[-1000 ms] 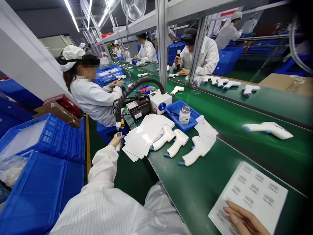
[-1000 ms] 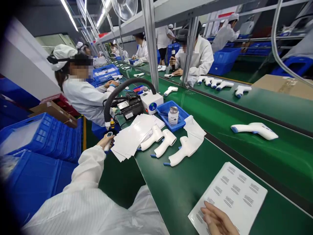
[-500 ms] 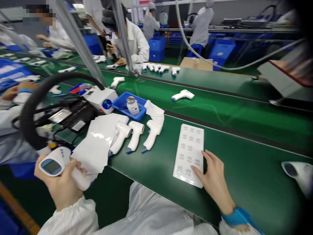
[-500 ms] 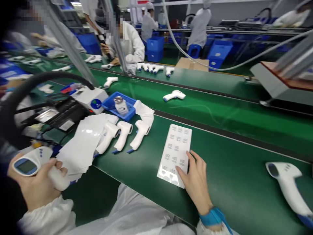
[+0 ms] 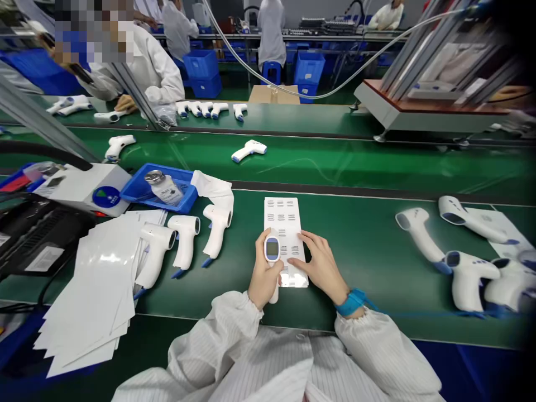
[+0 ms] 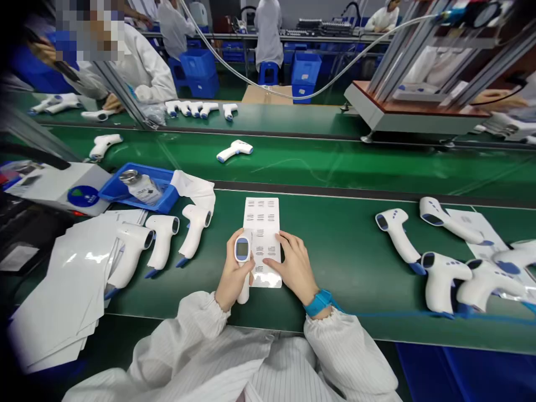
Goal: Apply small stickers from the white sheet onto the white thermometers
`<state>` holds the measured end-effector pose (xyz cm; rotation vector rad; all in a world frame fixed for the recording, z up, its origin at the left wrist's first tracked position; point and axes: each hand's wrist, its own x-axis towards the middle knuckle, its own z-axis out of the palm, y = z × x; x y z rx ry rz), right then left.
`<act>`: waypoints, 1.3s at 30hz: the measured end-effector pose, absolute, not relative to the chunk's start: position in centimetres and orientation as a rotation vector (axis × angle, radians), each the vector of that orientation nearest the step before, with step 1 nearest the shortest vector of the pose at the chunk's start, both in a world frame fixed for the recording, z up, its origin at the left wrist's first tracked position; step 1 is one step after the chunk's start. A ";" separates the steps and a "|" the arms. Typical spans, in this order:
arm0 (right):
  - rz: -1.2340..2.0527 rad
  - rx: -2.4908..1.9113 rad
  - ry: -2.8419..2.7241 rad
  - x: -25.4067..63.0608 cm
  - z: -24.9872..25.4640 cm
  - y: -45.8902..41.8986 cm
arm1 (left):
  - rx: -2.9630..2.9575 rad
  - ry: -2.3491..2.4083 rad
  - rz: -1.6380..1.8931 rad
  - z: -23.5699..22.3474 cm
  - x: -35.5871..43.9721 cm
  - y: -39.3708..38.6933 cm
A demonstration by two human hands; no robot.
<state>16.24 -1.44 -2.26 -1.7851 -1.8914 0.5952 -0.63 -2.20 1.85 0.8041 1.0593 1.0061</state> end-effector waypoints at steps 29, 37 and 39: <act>0.765 -1.658 -1.619 16.9 -2.9 1.0 | 0.894 1.086 0.902 0.9 0.0 -0.9; 0.551 -1.426 -2.042 16.2 0.4 -1.4 | 0.956 1.099 0.933 0.5 0.0 -0.9; 0.859 -1.332 -2.042 15.9 2.1 -2.7 | 1.022 1.098 0.994 0.2 0.0 -0.9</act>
